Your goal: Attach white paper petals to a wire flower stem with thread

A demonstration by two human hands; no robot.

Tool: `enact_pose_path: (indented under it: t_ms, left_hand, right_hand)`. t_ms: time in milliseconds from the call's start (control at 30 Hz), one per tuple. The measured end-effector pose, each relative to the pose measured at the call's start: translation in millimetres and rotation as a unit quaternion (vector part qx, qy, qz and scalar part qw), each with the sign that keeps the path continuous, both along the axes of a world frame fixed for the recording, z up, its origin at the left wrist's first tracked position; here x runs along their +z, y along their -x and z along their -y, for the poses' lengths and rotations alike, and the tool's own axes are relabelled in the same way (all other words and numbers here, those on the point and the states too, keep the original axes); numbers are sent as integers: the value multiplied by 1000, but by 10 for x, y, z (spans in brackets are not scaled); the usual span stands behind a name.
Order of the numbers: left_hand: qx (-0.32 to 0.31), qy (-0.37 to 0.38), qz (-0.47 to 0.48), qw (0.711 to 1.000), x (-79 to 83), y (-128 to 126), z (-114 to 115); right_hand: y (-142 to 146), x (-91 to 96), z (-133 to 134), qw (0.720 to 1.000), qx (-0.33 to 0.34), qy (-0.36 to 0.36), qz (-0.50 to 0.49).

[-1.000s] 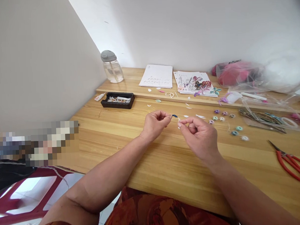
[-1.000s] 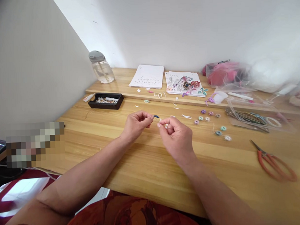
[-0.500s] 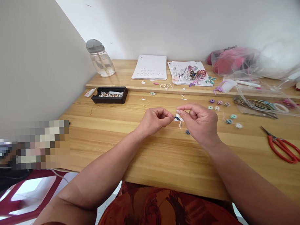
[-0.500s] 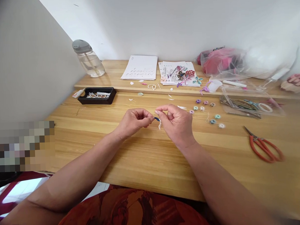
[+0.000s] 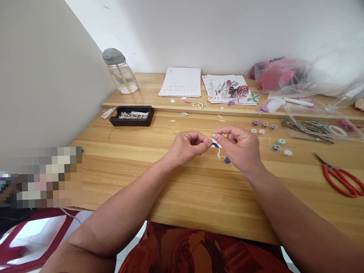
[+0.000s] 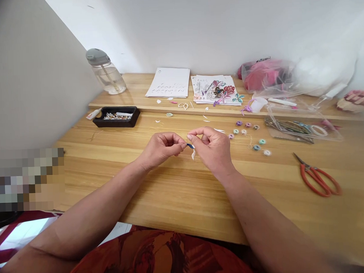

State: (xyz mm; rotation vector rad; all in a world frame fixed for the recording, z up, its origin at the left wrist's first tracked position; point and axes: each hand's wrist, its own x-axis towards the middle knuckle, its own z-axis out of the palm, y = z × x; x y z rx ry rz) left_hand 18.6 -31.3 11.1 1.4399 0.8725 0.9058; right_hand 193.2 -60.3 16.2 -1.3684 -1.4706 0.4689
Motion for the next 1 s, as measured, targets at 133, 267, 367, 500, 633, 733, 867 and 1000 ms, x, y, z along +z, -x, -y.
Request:
enact_pose_path:
  t_ms: [133,267,367,500,633,733,867,1000]
  left_hand:
    - [1,-3,26,1000,-1,-2,-8]
    - [13,-4,87,996,-14,-8,-26]
    - [51,0,129,990,-28,-13,-46]
    - [119,-9,156,980,-42,-17,-80]
    - [177,-24,144,973,-60,-19,-112]
    - [194,-32,128,972,-71,-20,-125]
    - [175,-33,100,979,-70,-19,-118]
    - [125,-18,61,990,-67,-16,-90]
  right_hand:
    - [-21,-48,-63,988,33,88,-121]
    - [-13,-92,-97,932,84,209,-283]
    - [39,-77,-67,889,108,268,-355]
    - [152,-47,17,864,137,300,-381]
    - [240,-49,93,909,132,247,-309]
    - [257,-53,139,954,113,178,-211]
    - [213,-23,167,997,50,22,-55]
    - [118,32,137,993,-22,-102,60]
